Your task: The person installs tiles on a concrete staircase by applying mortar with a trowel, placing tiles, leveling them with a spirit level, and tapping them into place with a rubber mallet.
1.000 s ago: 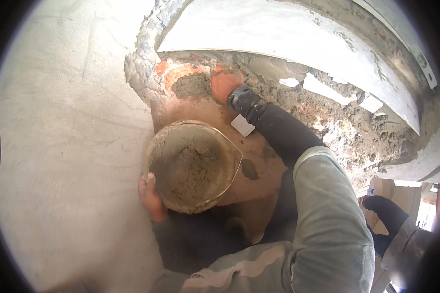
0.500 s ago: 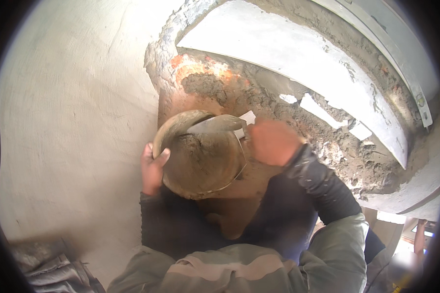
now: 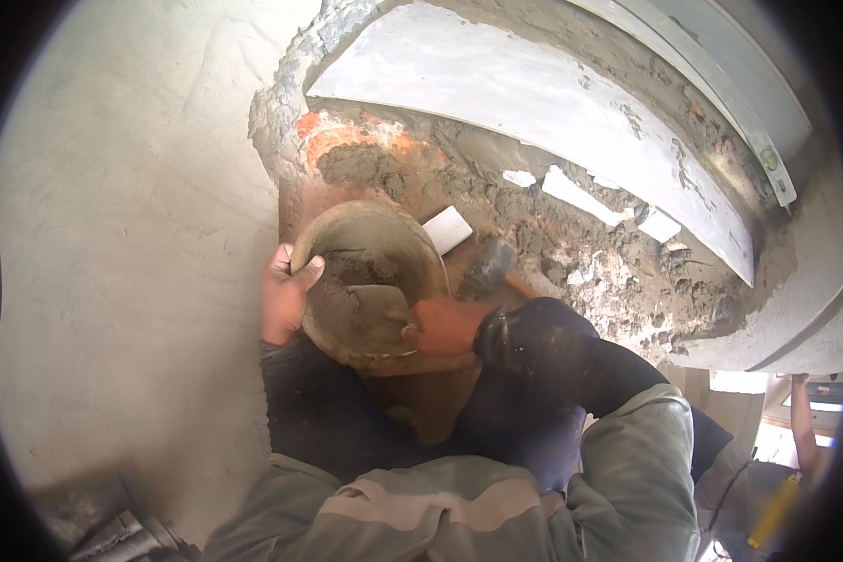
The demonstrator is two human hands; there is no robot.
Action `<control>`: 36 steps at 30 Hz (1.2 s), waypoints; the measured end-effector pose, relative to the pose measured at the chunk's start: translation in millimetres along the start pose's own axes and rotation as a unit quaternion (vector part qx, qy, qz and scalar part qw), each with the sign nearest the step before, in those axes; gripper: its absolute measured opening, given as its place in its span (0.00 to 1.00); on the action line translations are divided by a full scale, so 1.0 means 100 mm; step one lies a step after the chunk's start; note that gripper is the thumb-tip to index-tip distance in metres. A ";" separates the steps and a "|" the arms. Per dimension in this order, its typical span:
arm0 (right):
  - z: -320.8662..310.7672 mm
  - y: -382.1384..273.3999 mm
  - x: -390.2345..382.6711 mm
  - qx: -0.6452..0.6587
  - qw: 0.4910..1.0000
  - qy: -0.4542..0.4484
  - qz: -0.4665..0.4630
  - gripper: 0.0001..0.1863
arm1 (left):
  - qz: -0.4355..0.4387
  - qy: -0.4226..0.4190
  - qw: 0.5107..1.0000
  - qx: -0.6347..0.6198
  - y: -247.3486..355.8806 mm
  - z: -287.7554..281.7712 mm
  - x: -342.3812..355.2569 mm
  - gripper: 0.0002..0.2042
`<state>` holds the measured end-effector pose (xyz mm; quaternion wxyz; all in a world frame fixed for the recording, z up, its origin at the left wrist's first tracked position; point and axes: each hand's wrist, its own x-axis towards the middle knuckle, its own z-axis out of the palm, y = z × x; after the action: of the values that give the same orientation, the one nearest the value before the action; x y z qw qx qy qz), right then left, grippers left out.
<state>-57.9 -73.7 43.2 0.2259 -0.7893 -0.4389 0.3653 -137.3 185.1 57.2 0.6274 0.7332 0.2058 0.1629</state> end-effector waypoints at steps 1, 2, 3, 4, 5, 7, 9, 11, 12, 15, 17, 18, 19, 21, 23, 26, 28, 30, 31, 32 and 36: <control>0.03 -0.02 0.03 0.028 0.999 -0.015 -0.002 0.22 | 0.006 -0.014 1.000 -0.005 -0.03 -0.02 0.01 0.09; 0.03 -0.04 0.03 0.062 0.998 -0.030 0.000 0.22 | 0.013 -0.028 0.999 -0.010 -0.05 -0.04 0.01 0.09; 0.00 -0.05 0.02 0.095 0.994 -0.045 0.001 0.22 | 0.023 -0.029 0.999 -0.013 -0.06 -0.08 0.00 0.09; -0.05 -0.07 0.00 0.128 0.990 -0.060 0.002 0.23 | 0.035 -0.030 0.999 -0.015 -0.07 -0.12 0.00 0.09; -0.08 -0.07 -0.01 0.149 0.985 -0.078 0.021 0.23 | 0.047 -0.029 0.998 -0.018 -0.09 -0.16 -0.01 0.10; -0.16 -0.08 -0.06 0.190 0.974 -0.113 0.056 0.23 | -0.004 0.001 0.981 -0.192 -0.26 -0.21 -0.05 0.11; -0.26 -0.16 -0.13 0.094 0.994 -0.054 0.004 0.22 | -0.057 0.053 0.949 -0.306 -0.27 -0.21 -0.08 0.20; -0.39 -0.25 -0.22 0.042 0.998 -0.019 -0.040 0.21 | -0.075 0.050 0.915 -0.394 -0.28 -0.29 -0.11 0.21; -0.48 -0.27 -0.23 0.040 0.997 -0.015 -0.059 0.21 | -0.085 0.050 0.894 -0.437 -0.30 -0.33 -0.12 0.22; -0.71 -0.21 -0.07 0.006 0.996 -0.053 -0.074 0.21 | -0.088 0.080 0.902 -0.416 -0.33 -0.32 -0.11 0.21; -0.74 -0.13 0.01 -0.008 0.995 -0.032 -0.099 0.21 | -0.073 0.072 0.913 -0.394 -0.39 -0.35 -0.07 0.20; -0.74 -0.05 0.06 -0.024 0.994 -0.022 -0.100 0.21 | -0.055 0.049 0.921 -0.383 -0.47 -0.38 -0.06 0.19; -0.70 0.03 0.10 -0.034 0.994 -0.013 -0.099 0.20 | -0.042 0.025 0.928 -0.368 -0.48 -0.39 -0.07 0.18; -0.67 0.14 0.11 -0.048 0.995 0.001 -0.088 0.19 | -0.036 0.027 0.931 -0.362 -0.47 -0.38 -0.09 0.17; -0.72 0.14 0.12 -0.058 0.995 0.009 -0.075 0.17 | -0.044 0.043 0.934 -0.352 -0.45 -0.43 -0.08 0.16; -0.84 0.04 -0.06 -0.043 0.996 0.031 -0.078 0.15 | -0.085 0.072 0.925 -0.363 -0.49 -0.52 -0.05 0.16; -1.03 -0.04 -0.11 0.019 0.994 -0.043 -0.102 0.14 | -0.100 0.089 0.907 -0.400 -0.39 -0.51 -0.03 0.15; -1.13 0.02 -0.10 0.102 0.975 -0.101 -0.169 0.14 | -0.106 0.069 0.905 -0.406 -0.44 -0.53 -0.01 0.18; -1.20 -0.01 -0.12 0.246 0.953 -0.166 -0.062 0.14 | -0.108 0.067 0.908 -0.399 -0.37 -0.52 0.00 0.19; -1.24 0.09 -0.07 0.300 0.936 -0.181 -0.043 0.13 | -0.109 0.064 0.911 -0.393 -0.29 -0.50 0.00 0.21; -1.52 1.00 0.40 0.454 0.881 -0.130 -0.013 0.14 | -0.158 0.056 0.889 -0.426 -0.19 -0.44 0.03 0.25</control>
<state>127.1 -96.2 56.3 0.5053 -0.5400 -0.2604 0.6207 -158.4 227.1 45.6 0.8843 0.3431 0.2646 0.1740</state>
